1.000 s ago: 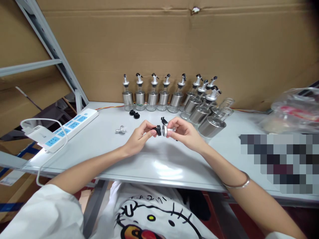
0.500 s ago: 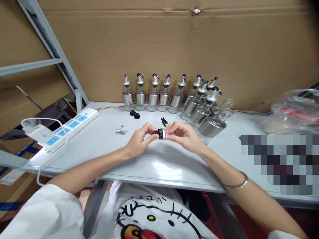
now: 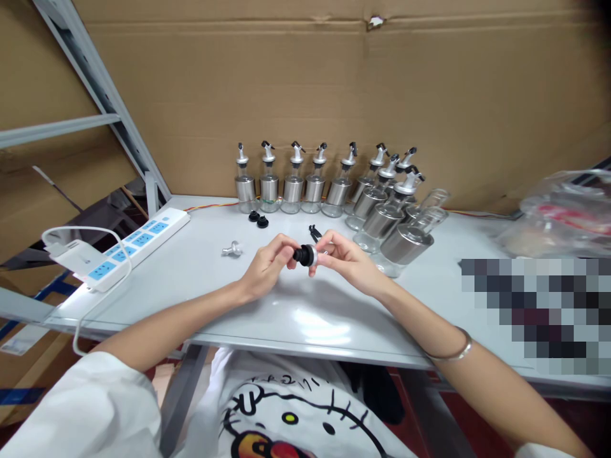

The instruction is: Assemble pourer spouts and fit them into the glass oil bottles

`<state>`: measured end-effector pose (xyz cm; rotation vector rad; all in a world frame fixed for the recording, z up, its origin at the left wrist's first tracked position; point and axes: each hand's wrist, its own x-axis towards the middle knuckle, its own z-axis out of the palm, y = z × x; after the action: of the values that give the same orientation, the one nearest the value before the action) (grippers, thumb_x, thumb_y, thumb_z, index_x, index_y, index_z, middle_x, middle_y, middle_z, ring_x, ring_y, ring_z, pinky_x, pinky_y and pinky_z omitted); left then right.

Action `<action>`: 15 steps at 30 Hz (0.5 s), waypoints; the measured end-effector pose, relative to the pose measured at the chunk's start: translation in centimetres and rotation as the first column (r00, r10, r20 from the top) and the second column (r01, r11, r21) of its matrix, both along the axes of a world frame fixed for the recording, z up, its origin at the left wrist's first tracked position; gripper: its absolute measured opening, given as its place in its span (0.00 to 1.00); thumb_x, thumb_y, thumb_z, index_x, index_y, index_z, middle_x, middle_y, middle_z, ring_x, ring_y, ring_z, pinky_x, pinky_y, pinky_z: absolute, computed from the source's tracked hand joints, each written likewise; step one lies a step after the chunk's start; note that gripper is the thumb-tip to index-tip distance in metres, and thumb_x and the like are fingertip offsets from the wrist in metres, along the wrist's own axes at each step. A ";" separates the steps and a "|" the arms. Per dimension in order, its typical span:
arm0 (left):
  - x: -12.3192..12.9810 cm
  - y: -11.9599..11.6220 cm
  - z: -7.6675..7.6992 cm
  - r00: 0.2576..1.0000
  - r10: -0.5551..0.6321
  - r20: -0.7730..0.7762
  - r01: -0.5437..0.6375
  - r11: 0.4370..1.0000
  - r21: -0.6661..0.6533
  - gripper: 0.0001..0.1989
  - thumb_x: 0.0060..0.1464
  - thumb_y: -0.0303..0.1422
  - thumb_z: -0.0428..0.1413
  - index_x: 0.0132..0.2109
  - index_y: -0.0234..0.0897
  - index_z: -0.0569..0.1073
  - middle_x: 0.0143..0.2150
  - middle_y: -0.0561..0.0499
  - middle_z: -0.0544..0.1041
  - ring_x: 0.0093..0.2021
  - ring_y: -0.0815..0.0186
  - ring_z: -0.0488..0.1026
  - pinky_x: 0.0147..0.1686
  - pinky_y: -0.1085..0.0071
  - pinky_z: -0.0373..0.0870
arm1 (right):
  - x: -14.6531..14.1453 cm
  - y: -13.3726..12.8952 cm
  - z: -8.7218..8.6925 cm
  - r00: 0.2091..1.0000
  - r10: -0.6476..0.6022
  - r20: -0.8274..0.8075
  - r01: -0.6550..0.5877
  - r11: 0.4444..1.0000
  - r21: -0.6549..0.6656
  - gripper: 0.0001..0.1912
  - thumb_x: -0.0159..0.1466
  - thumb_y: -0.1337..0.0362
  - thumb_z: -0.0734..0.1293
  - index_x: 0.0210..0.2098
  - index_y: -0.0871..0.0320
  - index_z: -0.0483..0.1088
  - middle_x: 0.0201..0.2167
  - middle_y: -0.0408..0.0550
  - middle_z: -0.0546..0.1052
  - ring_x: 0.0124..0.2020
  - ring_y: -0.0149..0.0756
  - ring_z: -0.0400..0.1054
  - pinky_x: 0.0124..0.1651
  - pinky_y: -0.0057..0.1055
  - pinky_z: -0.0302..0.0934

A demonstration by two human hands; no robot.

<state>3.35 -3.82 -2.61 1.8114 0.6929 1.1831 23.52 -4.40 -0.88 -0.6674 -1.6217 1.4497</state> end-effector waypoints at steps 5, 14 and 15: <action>0.1 -0.1 1.1 0.985 -0.163 0.054 0.169 0.972 -0.161 0.20 0.57 0.52 0.54 0.44 0.40 0.65 0.32 0.53 0.73 0.32 0.68 0.71 0.38 0.67 0.69 | 0.2 0.4 -0.1 0.999 -0.039 0.004 0.039 0.998 -0.046 0.18 0.59 0.50 0.71 0.37 0.54 0.64 0.31 0.42 0.74 0.32 0.33 0.71 0.42 0.38 0.66; 0.3 0.7 0.5 0.964 -0.203 0.169 0.251 0.903 -0.348 0.19 0.51 0.44 0.62 0.43 0.41 0.63 0.36 0.54 0.73 0.33 0.69 0.73 0.38 0.67 0.70 | 0.0 0.2 -0.1 0.936 -0.276 0.220 0.236 0.953 0.189 0.13 0.61 0.53 0.68 0.38 0.56 0.69 0.20 0.37 0.63 0.22 0.28 0.58 0.28 0.29 0.54; 0.3 0.7 0.4 0.966 -0.196 0.168 0.246 0.894 -0.374 0.20 0.50 0.43 0.62 0.44 0.40 0.64 0.37 0.53 0.73 0.33 0.68 0.73 0.38 0.67 0.70 | 0.0 0.1 -0.1 0.945 -0.239 0.222 0.206 0.965 0.162 0.13 0.61 0.54 0.68 0.39 0.57 0.69 0.20 0.37 0.66 0.23 0.29 0.60 0.29 0.29 0.57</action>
<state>3.62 -3.07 -2.24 1.4222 0.5835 0.9195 23.50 -4.27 -0.95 -0.9437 -1.7477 1.1168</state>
